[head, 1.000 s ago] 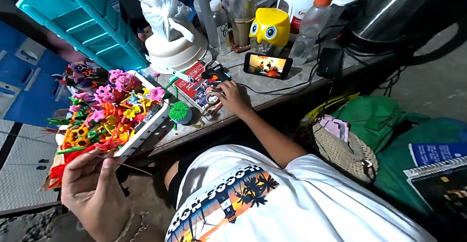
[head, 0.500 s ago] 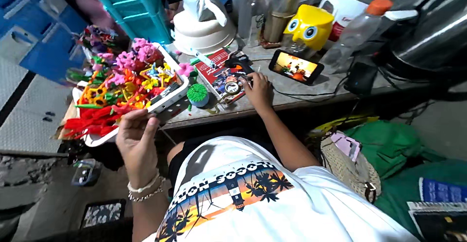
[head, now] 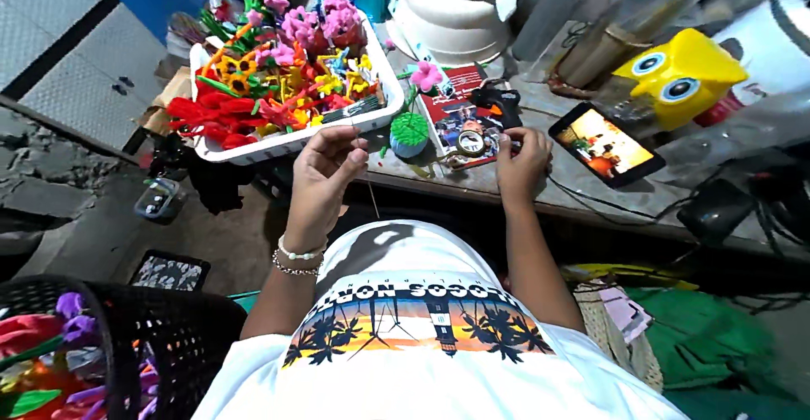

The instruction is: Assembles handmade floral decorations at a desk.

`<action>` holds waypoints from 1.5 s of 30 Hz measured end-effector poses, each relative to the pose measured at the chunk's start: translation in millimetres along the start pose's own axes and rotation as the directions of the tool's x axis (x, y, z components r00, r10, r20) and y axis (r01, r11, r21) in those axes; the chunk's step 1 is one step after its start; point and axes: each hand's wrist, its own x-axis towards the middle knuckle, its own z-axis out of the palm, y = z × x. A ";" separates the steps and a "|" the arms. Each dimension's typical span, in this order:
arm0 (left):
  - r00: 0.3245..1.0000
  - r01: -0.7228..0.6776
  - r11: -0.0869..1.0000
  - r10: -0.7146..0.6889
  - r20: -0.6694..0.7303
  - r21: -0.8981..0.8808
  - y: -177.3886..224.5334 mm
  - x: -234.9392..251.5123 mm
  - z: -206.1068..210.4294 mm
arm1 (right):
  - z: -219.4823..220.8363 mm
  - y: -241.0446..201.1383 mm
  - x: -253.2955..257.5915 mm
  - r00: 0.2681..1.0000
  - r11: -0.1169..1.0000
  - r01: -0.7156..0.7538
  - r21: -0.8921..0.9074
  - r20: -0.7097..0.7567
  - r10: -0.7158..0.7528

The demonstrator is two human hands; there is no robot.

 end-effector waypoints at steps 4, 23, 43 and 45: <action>0.999 0.042 0.993 -0.041 0.008 -0.107 -7.4 5.6 0.5 | 0.0 0.1 0.8 1.000 1.000 -0.002 0.026 -0.010 0.002; 0.977 -0.199 0.969 0.209 -0.052 0.147 -19.4 16.9 -34.1 | -3.5 -7.1 3.7 0.998 0.995 0.021 0.102 -0.062 -0.014; 0.973 -0.228 0.973 0.228 -0.026 0.028 -5.8 15.2 -37.2 | 4.9 0.7 -2.1 0.992 0.989 0.038 0.141 -0.124 -0.020; 0.972 -0.232 0.973 0.232 -0.022 0.008 -6.5 15.2 -36.7 | 4.8 2.7 -1.9 0.990 0.988 0.042 0.148 -0.136 -0.022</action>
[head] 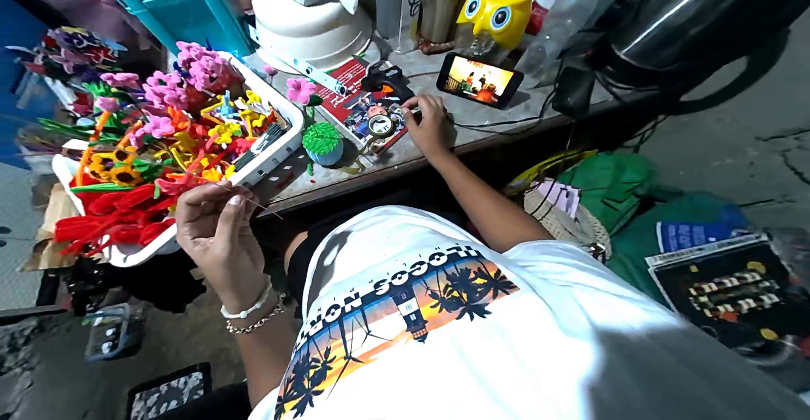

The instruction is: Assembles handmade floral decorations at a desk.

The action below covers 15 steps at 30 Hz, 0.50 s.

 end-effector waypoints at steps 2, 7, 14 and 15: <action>1.000 0.008 1.000 -0.008 -0.006 -0.017 1.5 0.2 0.8 | 0.6 0.4 -0.6 1.000 1.000 -0.006 0.015 -0.001 0.006; 0.999 0.025 0.998 -0.027 -0.036 -0.057 -0.4 2.7 0.4 | 0.9 1.1 1.6 1.000 0.999 -0.014 0.032 0.001 0.014; 0.998 0.052 0.996 -0.055 -0.027 -0.078 -5.4 1.3 1.6 | 2.5 2.6 1.4 1.000 0.997 -0.012 0.080 -0.010 0.012; 0.998 0.058 0.996 -0.060 -0.027 -0.073 -8.6 1.2 0.9 | 3.1 3.7 1.8 1.000 0.996 -0.011 0.087 -0.018 0.012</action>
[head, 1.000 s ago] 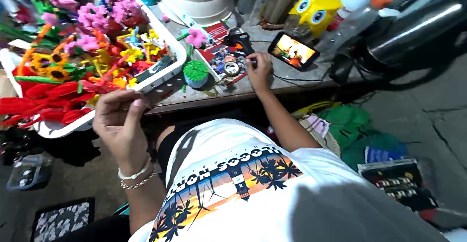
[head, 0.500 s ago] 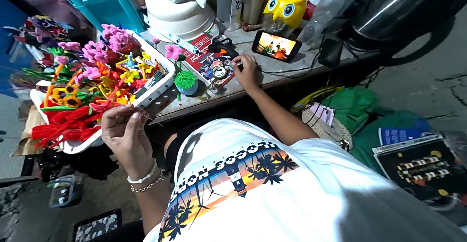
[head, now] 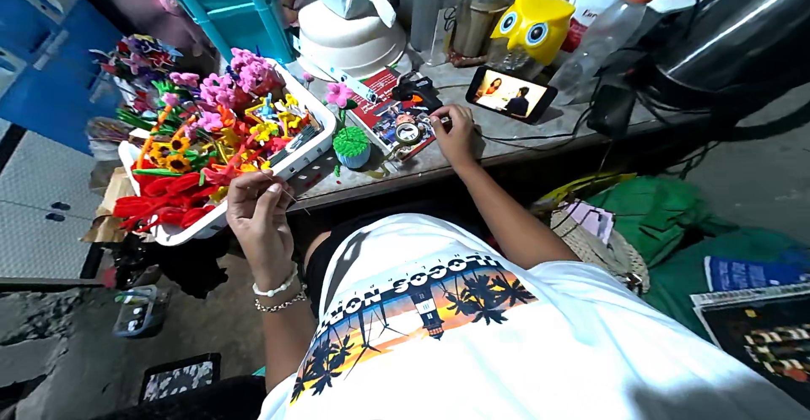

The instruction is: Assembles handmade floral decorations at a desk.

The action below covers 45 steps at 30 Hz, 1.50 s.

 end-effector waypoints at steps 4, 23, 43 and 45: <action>0.998 0.048 0.999 -0.047 -0.039 0.023 -15.1 0.9 -2.1 | -0.6 1.1 0.4 1.000 1.000 -0.008 0.010 -0.018 0.008; 0.991 0.113 0.993 -0.110 -0.078 0.033 -32.0 2.6 -1.5 | -5.0 -7.1 -1.2 0.999 0.997 -0.034 0.070 0.007 0.034; 0.998 0.048 0.999 -0.048 -0.028 -0.004 -4.1 -4.7 4.9 | -7.3 -5.7 -1.1 0.997 0.996 -0.056 0.067 0.063 0.052; 0.998 0.053 0.999 -0.053 -0.029 -0.010 -2.6 -4.6 2.1 | -7.0 -5.9 -0.7 0.997 0.996 -0.057 0.070 0.060 0.053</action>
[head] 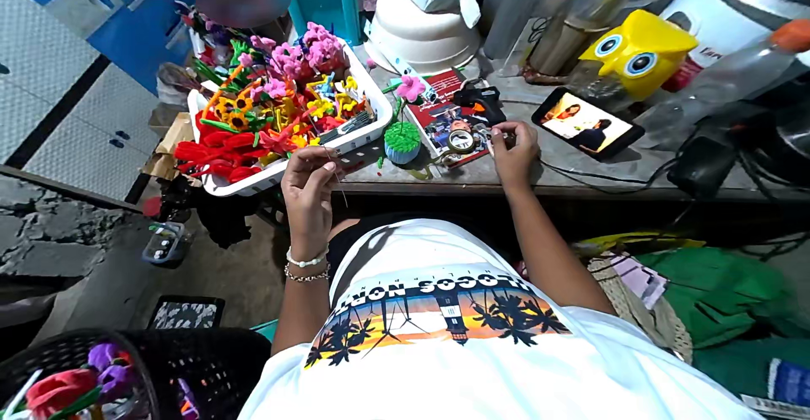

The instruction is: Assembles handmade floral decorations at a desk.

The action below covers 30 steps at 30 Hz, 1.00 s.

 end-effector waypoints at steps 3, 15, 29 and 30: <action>1.000 0.017 1.000 -0.017 0.001 0.021 -0.1 -1.7 -0.8 | 0.2 2.3 -0.5 1.000 1.000 0.006 -0.005 -0.016 -0.006; 0.973 0.170 0.984 -0.161 0.164 -0.045 16.8 -11.2 12.5 | -2.2 0.7 -0.6 0.999 0.999 -0.034 -0.002 0.030 0.034; 0.940 0.275 0.943 -0.224 0.259 -0.185 19.2 -10.2 18.9 | -1.3 1.1 0.3 1.000 1.000 0.006 0.016 0.019 -0.006; 0.938 0.279 0.942 -0.225 0.264 -0.189 18.9 -10.1 18.9 | -1.2 1.1 -0.1 1.000 1.000 0.005 0.016 0.017 -0.005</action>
